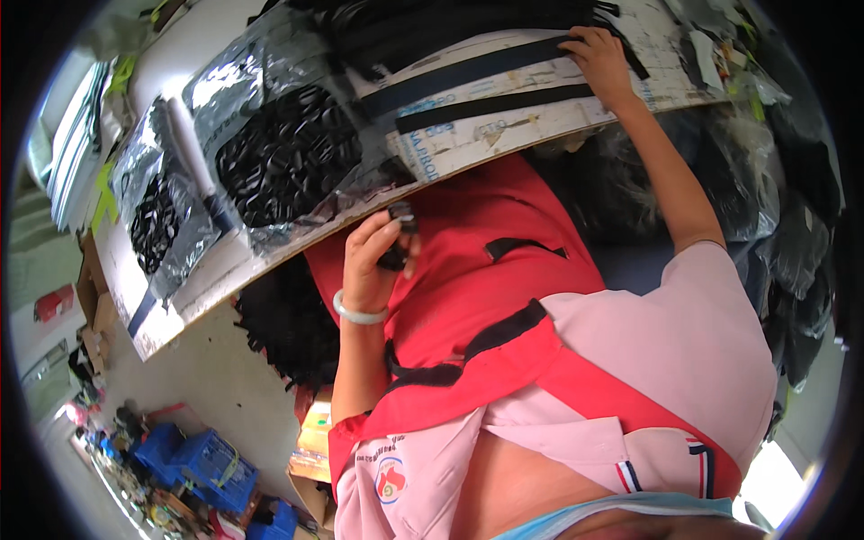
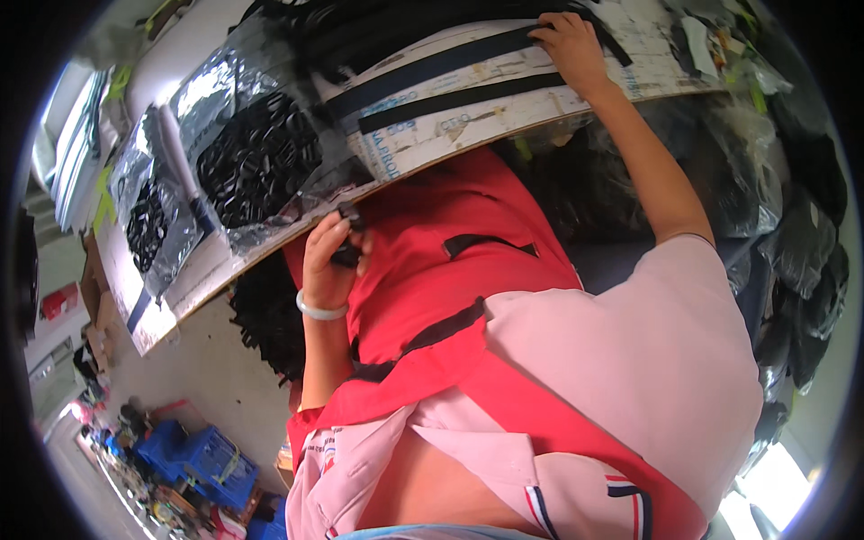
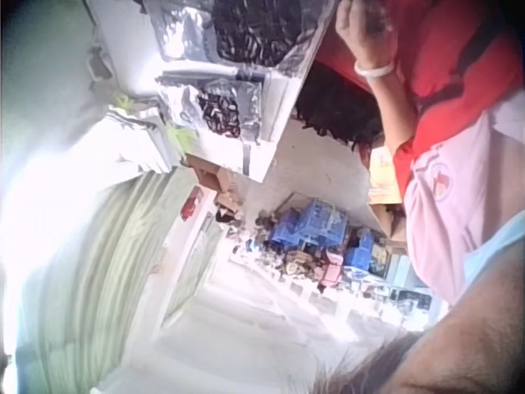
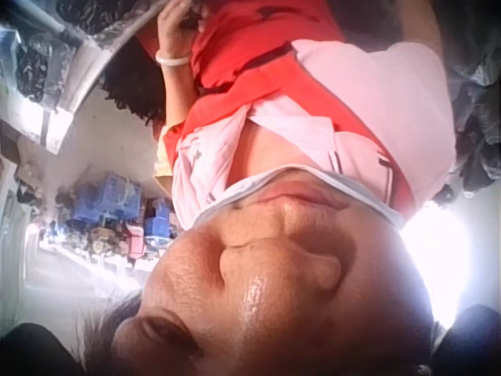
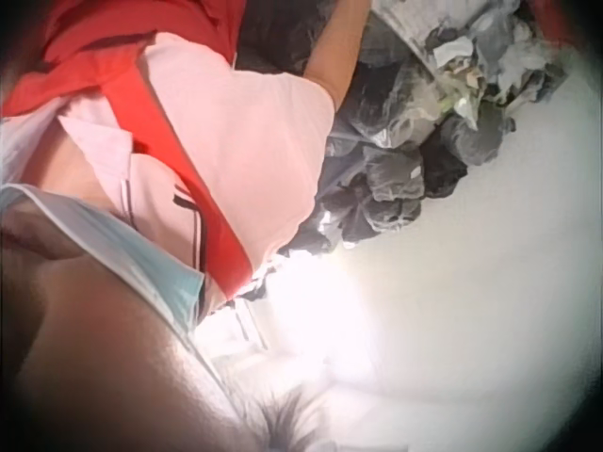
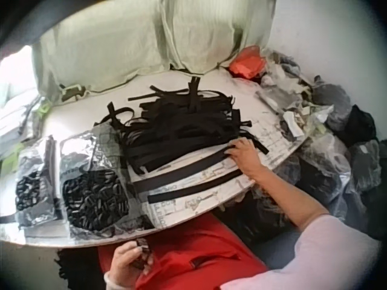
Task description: Assemble plastic buckles onto nylon straps and pack them into plastic bags.
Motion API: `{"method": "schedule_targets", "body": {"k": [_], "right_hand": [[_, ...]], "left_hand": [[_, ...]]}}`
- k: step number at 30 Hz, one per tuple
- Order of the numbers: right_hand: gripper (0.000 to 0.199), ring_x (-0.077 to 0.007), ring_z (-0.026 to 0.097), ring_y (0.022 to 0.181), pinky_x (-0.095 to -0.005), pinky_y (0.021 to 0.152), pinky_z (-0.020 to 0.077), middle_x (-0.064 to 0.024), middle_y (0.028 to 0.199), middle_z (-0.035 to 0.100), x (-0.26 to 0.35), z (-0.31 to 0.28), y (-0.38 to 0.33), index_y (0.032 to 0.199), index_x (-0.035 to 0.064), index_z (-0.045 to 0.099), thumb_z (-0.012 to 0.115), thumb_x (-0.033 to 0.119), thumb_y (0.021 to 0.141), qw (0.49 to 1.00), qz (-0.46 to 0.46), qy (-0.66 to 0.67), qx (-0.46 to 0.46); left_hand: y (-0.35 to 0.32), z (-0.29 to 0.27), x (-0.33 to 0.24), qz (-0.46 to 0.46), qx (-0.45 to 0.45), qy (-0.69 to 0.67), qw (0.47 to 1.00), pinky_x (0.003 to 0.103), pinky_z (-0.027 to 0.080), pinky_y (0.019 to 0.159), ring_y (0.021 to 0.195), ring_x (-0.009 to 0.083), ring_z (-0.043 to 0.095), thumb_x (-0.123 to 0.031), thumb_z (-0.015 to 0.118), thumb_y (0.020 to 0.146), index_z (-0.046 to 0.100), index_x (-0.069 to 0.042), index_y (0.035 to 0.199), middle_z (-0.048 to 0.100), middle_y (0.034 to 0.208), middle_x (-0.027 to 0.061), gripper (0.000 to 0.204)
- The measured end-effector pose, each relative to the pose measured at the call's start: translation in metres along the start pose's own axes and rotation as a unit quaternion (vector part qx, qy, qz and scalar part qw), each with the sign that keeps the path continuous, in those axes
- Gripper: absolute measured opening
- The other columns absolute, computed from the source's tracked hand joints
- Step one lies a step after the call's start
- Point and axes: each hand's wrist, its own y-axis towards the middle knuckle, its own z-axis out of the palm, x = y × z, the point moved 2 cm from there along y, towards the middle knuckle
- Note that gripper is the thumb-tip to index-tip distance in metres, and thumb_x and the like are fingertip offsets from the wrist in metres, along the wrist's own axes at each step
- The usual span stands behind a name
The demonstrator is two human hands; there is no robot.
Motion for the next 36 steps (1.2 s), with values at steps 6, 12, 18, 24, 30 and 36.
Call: {"method": "schedule_targets", "body": {"k": [6, 12, 18, 24, 30, 36], "right_hand": [[0.023, -0.0319, 0.063, 0.084, -0.0352, 0.073, 0.0502, -0.0106, 0.093, 0.066, 0.163, -0.111, 0.052, 0.109, 0.0081, 0.063, 0.061, 0.013, 0.087, 0.880, 0.006, 0.474, 0.040], [0.018, -0.0054, 0.056, 0.059, -0.0199, 0.053, 0.0428, -0.0013, 0.067, 0.060, 0.245, -0.124, 0.034, 0.091, 0.0007, 0.060, 0.056, 0.018, 0.095, 0.525, 0.176, 0.752, 0.358], [0.020, -0.0051, 0.053, 0.054, -0.0174, 0.048, 0.0404, -0.0010, 0.066, 0.059, 0.267, -0.101, 0.022, 0.087, 0.0042, 0.060, 0.056, 0.022, 0.095, 0.409, 0.260, 0.783, 0.390], [0.022, -0.0053, 0.053, 0.052, -0.0169, 0.047, 0.0423, -0.0013, 0.066, 0.059, 0.283, -0.099, 0.024, 0.091, 0.0046, 0.059, 0.058, 0.027, 0.095, 0.342, 0.276, 0.821, 0.364], [0.022, -0.0059, 0.058, 0.059, -0.0175, 0.056, 0.0480, -0.0024, 0.073, 0.063, 0.288, -0.078, 0.021, 0.099, 0.0045, 0.061, 0.059, 0.026, 0.094, 0.402, 0.249, 0.807, 0.353], [0.014, -0.0105, 0.057, 0.086, -0.0218, 0.078, 0.0457, -0.0006, 0.094, 0.057, 0.294, -0.064, 0.008, 0.099, 0.0016, 0.067, 0.067, 0.008, 0.087, 0.582, 0.090, 0.771, 0.240]], "left_hand": [[0.006, 0.019, -0.011, 0.107, -0.112, 0.141, 0.978, 0.022, 0.037, 0.043, 0.050, 0.0091, 0.052, -0.009, 0.061, 0.090, 0.064, 0.005, 0.086, 0.061, 0.069, 0.0052, 0.015], [0.002, 0.017, -0.017, 0.211, -0.150, 0.139, 0.956, 0.019, 0.039, 0.043, 0.052, 0.0078, 0.054, -0.005, 0.064, 0.088, 0.068, 0.004, 0.098, 0.065, 0.074, 0.0054, 0.014], [-0.003, -0.001, -0.008, 0.264, -0.203, 0.251, 0.909, 0.019, 0.043, 0.053, 0.061, 0.0070, 0.056, -0.002, 0.069, 0.083, 0.068, 0.003, 0.096, 0.065, 0.077, 0.0029, 0.014], [-0.005, -0.008, -0.010, 0.428, -0.199, 0.423, 0.773, 0.023, 0.047, 0.063, 0.067, 0.0141, 0.062, 0.004, 0.069, 0.078, 0.067, 0.004, 0.094, 0.065, 0.078, 0.0096, 0.016], [-0.013, -0.016, -0.006, 0.424, -0.171, 0.540, 0.707, 0.024, 0.050, 0.070, 0.077, 0.0153, 0.063, 0.007, 0.066, 0.080, 0.067, 0.004, 0.099, 0.067, 0.085, 0.0104, 0.020], [-0.010, -0.035, 0.018, 0.095, -0.154, -0.049, 0.982, 0.022, 0.040, 0.044, 0.059, 0.0120, 0.056, -0.017, 0.056, 0.095, 0.061, 0.003, 0.111, 0.064, 0.080, 0.0090, 0.027]]}}
